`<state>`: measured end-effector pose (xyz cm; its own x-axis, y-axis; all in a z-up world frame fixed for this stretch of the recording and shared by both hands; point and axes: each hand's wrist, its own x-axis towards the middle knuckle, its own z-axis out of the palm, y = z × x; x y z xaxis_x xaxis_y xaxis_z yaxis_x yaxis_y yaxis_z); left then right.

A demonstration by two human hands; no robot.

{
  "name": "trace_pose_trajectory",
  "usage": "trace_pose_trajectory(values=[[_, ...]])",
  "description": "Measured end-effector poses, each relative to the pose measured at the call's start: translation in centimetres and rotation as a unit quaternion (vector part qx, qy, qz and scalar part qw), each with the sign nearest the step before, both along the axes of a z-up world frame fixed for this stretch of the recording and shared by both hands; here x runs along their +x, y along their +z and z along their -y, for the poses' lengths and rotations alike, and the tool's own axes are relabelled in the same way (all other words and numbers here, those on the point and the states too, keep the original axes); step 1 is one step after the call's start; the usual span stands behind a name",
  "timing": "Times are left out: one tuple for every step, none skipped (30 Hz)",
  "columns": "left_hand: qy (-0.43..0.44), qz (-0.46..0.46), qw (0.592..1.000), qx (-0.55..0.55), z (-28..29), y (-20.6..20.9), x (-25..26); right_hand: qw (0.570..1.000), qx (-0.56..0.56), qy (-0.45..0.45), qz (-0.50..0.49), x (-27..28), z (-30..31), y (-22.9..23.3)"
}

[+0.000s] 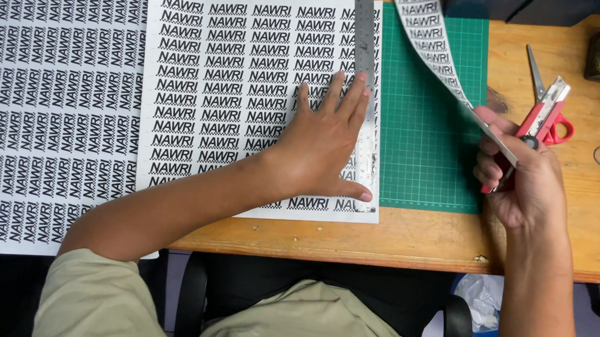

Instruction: The person uses a metal ruler and a red utility knife to cut a large sheet of paper printed with repeated text into strips. They align the ruler, score the paper, and separate the strips on a green cutting mat.

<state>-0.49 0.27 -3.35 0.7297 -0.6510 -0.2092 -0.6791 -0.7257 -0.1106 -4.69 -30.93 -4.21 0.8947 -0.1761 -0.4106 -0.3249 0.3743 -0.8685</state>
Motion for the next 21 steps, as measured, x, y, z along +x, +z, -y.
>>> trace_pose_trajectory(values=[[0.000, 0.000, 1.000, 0.000, -0.1, -0.2, 0.1, 1.000, 0.000, 0.000, 0.000, -0.2, -0.4, 0.1], [-0.008, 0.007, 1.000, -0.014, -0.2, -0.3, 0.2, 1.000, -0.025, -0.012, 0.007, -0.4, -0.8, 0.2], [-0.016, 0.013, 0.999, -0.027, -0.3, -0.5, 0.2, 0.998, -0.049, -0.023, 0.014, -0.5, -1.3, 0.4], [-0.015, 0.013, 0.999, -0.027, -0.4, -0.4, 0.3, 0.998, -0.049, -0.023, 0.014, -0.5, -1.9, 0.5], [-0.015, -0.013, 0.999, -0.042, -0.4, -0.2, 0.4, 0.997, -0.070, -0.028, 0.015, -0.6, -2.5, 0.7], [-0.015, -0.038, 0.998, -0.057, -0.4, -0.1, 0.5, 0.995, -0.090, -0.034, 0.016, -0.7, -3.0, 0.9], [-0.017, -0.039, 0.997, -0.057, -0.5, 0.1, 0.4, 0.995, -0.090, -0.036, 0.015, -0.8, -3.2, 1.1], [-0.012, -0.048, 0.997, -0.054, -0.5, 0.2, 0.4, 0.993, -0.109, -0.037, 0.011, -1.0, -3.4, 1.4], [-0.008, -0.058, 0.997, -0.050, -0.4, 0.4, 0.4, 0.991, -0.128, -0.040, 0.007, -1.2, -3.6, 1.6], [-0.013, -0.059, 0.997, -0.050, -0.4, 0.5, 0.4, 0.991, -0.128, -0.044, 0.005, -1.3, -3.5, 1.5], [-0.011, -0.073, 0.996, -0.054, -0.4, 0.7, 0.4, 0.989, -0.135, -0.054, 0.003, -1.4, -3.5, 1.5], [-0.010, -0.087, 0.994, -0.058, -0.4, 0.9, 0.5, 0.988, -0.142, -0.064, 0.001, -1.5, -3.5, 1.5], [-0.014, -0.087, 0.994, -0.058, -0.3, 1.2, 0.7, 0.987, -0.142, -0.069, 0.000, -0.8, -3.4, 0.8], [-0.014, -0.096, 0.994, -0.051, -0.2, 1.5, 0.9, 0.987, -0.144, -0.066, 0.024, -0.2, -3.3, 0.1], [-0.012, -0.106, 0.993, -0.045, -0.1, 1.7, 0.9, 0.986, -0.147, -0.060, 0.046, 0.4, -3.2, -0.6], [-0.013, -0.108, 0.993, -0.045, 0.1, 1.4, 0.6, 0.986, -0.147, -0.061, 0.044, 0.0, -2.9, -0.5], [-0.015, -0.106, 0.993, -0.049, 0.3, 1.2, 0.5, 0.985, -0.154, -0.059, 0.052, -0.4, -2.5, -0.3], [-0.016, -0.105, 0.993, -0.053, 0.5, 1.0, 0.3, 0.984, -0.161, -0.056, 0.060, -0.7, -2.3, 0.0], [-0.018, -0.103, 0.993, -0.052, 0.5, 0.9, 0.4, 0.984, -0.160, -0.058, 0.062, -1.2, -1.9, -0.1], [-0.029, -0.090, 0.994, -0.058, 0.5, 0.8, 0.5, 0.981, -0.168, -0.083, 0.051, -1.6, -1.5, -0.1], [-0.036, -0.077, 0.994, -0.066, 0.4, 0.6, 0.5, 0.978, -0.178, -0.105, 0.041, -1.8, -1.3, -0.1]])
